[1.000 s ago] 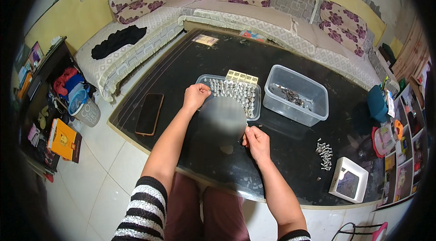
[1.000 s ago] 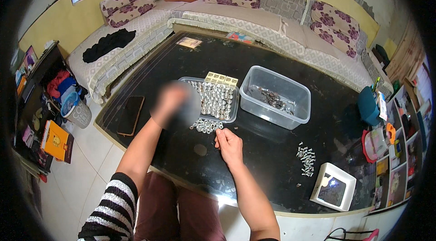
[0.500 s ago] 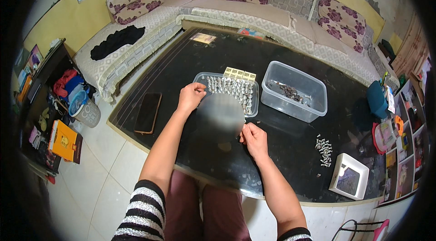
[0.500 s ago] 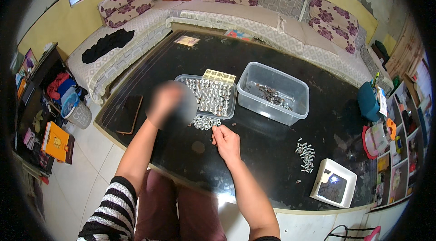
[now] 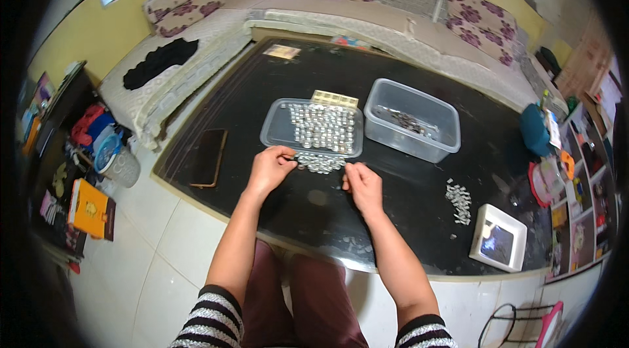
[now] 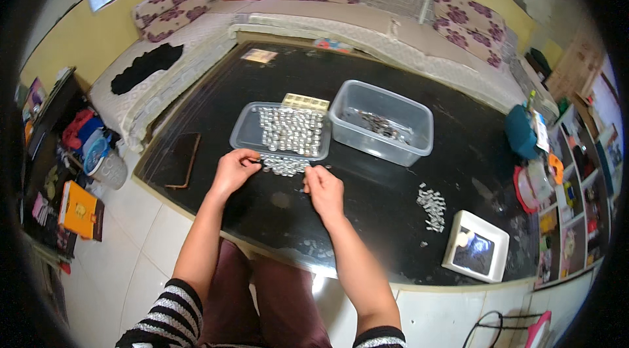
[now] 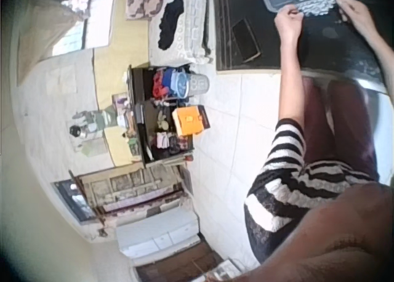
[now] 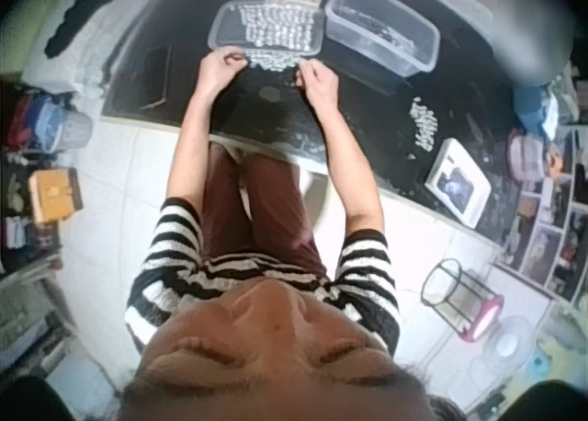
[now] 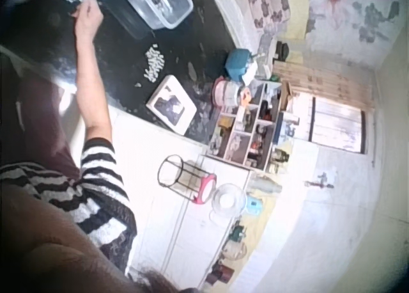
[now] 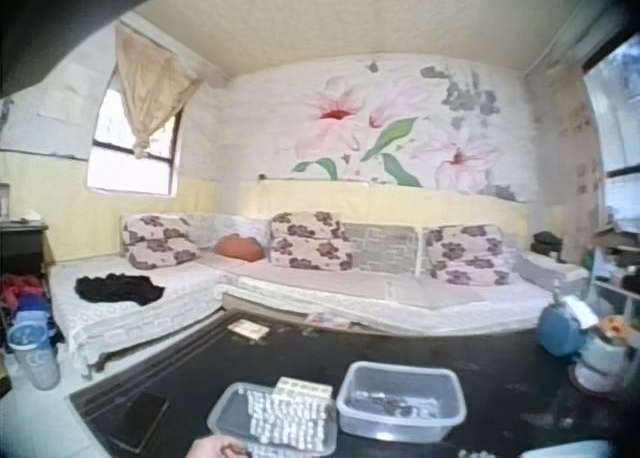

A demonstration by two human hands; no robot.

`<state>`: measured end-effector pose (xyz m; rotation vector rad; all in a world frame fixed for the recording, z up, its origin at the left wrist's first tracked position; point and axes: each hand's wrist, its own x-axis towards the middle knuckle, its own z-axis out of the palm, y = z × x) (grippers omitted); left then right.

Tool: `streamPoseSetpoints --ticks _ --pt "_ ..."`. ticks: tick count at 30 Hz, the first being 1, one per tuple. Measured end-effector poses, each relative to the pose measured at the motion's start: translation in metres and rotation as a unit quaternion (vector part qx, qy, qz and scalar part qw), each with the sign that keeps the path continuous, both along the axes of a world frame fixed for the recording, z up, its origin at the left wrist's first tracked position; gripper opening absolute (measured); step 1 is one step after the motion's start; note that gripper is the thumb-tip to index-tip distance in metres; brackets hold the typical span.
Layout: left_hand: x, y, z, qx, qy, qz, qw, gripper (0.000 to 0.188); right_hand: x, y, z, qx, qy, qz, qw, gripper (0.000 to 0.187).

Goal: The person picks up and connects small metal components by hand, including a screw and a small cylindrical part, while working over a glass-topped table containing trays of similar parts.

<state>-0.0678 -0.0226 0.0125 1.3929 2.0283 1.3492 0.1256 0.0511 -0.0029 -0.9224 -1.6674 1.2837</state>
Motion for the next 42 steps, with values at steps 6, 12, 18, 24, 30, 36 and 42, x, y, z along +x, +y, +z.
streamPoseSetpoints --ticks 6,12,18,24,30,36,42 --pt "0.010 -0.009 -0.001 0.032 -0.020 0.038 0.999 0.020 -0.002 -0.001 -0.001 0.012 0.010 0.003 1.000 0.027" --pt "0.027 -0.006 -0.010 0.049 -0.063 0.022 0.997 0.019 0.036 0.013 0.002 0.051 -0.023 -0.071 0.996 0.027" --pt "0.030 -0.011 -0.018 0.056 -0.089 0.017 0.994 0.019 0.122 0.053 0.025 0.162 -0.262 -0.182 0.934 0.018" --pt "0.024 -0.004 -0.018 0.080 -0.100 0.026 0.991 0.019 0.185 0.085 0.036 0.148 -0.470 -0.240 0.836 0.018" --pt "-0.002 -0.004 -0.023 0.060 -0.057 0.081 0.993 0.020 0.188 0.099 0.034 0.111 -0.541 -0.192 0.812 0.020" --pt "-0.003 -0.004 -0.020 0.006 0.030 0.104 0.994 0.024 0.188 0.101 0.029 0.164 -0.516 -0.185 0.820 0.013" --pt "-0.006 0.002 -0.020 -0.013 0.122 0.116 0.986 0.018 0.174 0.084 0.032 0.161 -0.366 -0.246 0.883 0.012"
